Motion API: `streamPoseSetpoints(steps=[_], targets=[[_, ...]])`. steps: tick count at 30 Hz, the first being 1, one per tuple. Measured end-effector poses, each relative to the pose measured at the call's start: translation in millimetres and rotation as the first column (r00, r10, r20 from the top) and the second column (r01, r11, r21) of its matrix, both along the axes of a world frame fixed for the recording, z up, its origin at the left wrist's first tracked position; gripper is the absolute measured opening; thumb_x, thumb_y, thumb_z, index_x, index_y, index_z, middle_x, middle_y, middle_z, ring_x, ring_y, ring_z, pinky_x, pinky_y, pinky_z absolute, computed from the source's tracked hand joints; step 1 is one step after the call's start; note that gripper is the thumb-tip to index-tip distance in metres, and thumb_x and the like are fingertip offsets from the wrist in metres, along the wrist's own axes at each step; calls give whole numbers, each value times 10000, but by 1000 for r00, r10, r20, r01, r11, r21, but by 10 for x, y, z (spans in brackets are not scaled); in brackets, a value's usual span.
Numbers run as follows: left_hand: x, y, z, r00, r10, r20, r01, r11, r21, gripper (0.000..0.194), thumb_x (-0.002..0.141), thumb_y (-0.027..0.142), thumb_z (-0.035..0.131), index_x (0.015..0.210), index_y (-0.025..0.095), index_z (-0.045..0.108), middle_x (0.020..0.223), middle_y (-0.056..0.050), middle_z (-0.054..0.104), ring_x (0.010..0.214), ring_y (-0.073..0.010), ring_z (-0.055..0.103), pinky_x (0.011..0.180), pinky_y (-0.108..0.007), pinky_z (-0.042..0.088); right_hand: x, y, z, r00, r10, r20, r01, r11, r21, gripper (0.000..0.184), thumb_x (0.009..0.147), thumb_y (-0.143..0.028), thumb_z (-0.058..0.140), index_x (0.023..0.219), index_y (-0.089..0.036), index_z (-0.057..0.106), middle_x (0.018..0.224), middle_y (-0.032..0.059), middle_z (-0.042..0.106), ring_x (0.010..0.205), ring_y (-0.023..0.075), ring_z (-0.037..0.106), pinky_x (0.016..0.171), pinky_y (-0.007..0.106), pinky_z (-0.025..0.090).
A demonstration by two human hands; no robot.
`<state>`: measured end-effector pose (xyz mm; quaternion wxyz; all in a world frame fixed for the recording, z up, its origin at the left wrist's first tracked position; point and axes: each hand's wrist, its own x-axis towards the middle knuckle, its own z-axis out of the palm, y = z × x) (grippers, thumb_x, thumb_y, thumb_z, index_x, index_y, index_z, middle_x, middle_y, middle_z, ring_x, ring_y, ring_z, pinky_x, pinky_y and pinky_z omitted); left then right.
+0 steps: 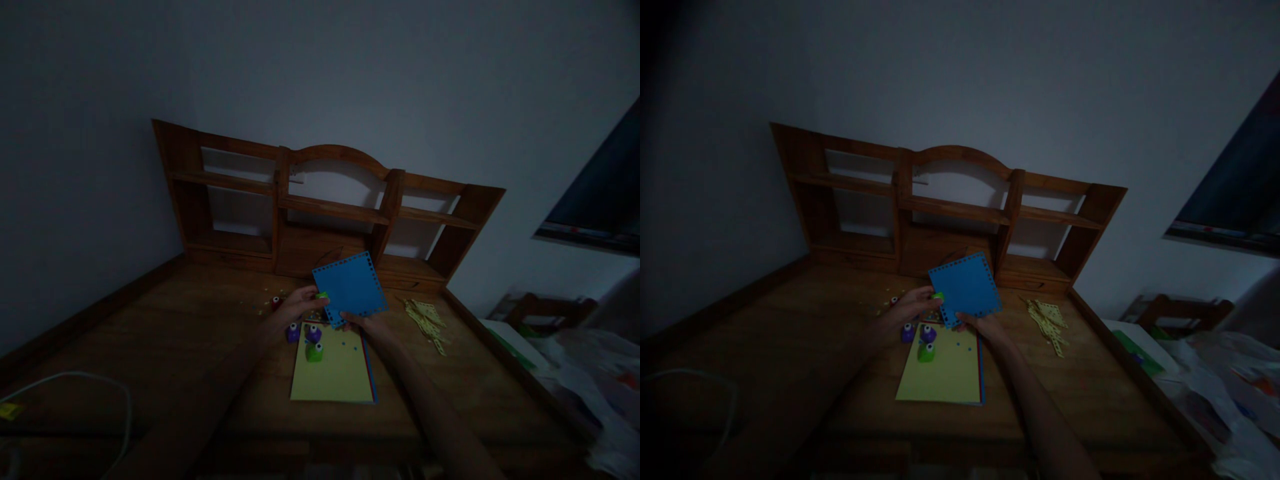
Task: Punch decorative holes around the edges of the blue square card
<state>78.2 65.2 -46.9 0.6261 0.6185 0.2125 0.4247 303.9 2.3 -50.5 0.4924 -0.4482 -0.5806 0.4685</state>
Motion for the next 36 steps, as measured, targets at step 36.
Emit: streamPoseSetpoints(steps=[36], targets=[[54, -123, 57, 994, 108, -25, -109, 993, -45, 413, 696, 350, 821, 1047, 155, 727, 1097, -125, 715, 945, -268, 667, 864, -373, 500, 60, 128, -188, 1000, -24, 9, 24, 999, -22, 455, 657, -411, 836, 1055, -236, 702, 998, 70, 754, 883, 288, 694, 860, 455, 544]])
